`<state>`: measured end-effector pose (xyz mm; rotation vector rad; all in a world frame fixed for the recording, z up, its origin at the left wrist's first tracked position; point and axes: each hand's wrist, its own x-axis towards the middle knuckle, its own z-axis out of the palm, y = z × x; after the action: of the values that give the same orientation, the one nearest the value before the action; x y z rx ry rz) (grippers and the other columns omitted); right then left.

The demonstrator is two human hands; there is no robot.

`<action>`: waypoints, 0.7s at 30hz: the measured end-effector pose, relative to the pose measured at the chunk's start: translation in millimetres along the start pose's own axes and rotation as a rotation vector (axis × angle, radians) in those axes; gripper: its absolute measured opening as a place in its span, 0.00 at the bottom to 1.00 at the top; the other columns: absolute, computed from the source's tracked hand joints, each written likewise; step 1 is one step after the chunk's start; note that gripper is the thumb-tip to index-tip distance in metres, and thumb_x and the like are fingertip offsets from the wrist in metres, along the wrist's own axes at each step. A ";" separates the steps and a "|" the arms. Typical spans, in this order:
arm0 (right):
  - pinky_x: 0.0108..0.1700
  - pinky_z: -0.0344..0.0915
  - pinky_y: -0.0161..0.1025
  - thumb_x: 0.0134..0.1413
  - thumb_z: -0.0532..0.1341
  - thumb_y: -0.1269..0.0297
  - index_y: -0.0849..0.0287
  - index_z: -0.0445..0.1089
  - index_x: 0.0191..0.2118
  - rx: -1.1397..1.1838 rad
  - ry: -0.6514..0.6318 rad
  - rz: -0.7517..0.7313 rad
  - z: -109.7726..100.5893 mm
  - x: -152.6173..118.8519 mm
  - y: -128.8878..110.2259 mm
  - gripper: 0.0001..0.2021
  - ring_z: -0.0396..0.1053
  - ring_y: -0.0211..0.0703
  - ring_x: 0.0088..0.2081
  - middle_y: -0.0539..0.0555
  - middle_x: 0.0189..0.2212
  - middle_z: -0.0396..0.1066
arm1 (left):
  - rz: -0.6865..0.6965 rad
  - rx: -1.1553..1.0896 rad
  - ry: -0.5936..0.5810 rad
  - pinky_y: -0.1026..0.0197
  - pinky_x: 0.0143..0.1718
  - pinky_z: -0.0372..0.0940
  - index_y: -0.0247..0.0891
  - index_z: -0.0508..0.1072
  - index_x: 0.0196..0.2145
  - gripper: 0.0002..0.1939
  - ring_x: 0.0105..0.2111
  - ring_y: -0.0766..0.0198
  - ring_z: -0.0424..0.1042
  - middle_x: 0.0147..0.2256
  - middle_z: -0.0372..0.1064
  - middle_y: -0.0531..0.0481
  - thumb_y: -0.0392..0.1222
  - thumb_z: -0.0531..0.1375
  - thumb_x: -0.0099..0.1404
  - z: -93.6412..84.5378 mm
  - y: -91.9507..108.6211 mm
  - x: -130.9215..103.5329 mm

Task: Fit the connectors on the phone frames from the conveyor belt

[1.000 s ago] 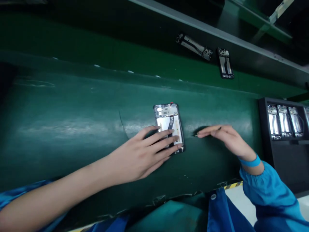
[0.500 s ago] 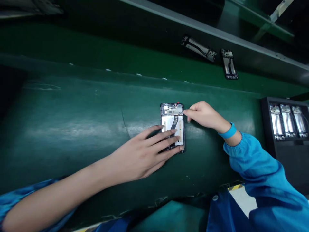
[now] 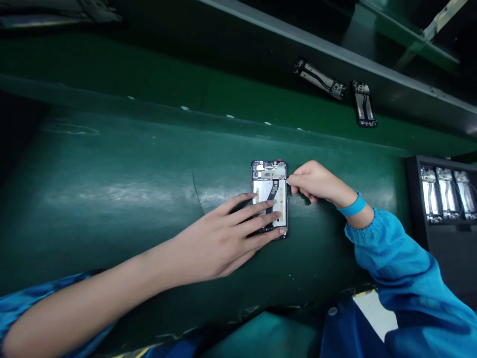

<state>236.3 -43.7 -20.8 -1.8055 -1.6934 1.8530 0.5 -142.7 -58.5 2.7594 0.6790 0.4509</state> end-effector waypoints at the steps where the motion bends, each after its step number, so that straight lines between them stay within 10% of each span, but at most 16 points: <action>1: 0.13 0.54 0.27 0.56 0.63 0.66 0.60 0.70 0.19 0.007 -0.011 0.009 -0.7 0.6 -0.6 0.15 0.57 0.30 0.10 0.45 0.09 0.61 | -0.001 -0.002 -0.001 0.42 0.66 0.52 0.48 0.72 0.60 0.21 0.61 0.48 0.67 0.58 0.72 0.51 0.45 0.60 0.70 -0.1 0.0 0.0; 21: 0.13 0.55 0.26 0.56 0.58 0.70 0.59 0.68 0.19 -0.146 -0.271 0.099 25.1 -33.9 13.7 0.15 0.59 0.30 0.11 0.43 0.09 0.60 | -0.038 -0.009 -0.001 0.38 0.65 0.52 0.49 0.74 0.58 0.20 0.61 0.45 0.64 0.58 0.72 0.47 0.44 0.58 0.70 -1.3 1.4 -0.2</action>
<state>237.2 -87.6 -14.4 -1.7871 -1.9039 2.1533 0.5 -143.7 -56.9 2.7329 0.7268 0.4438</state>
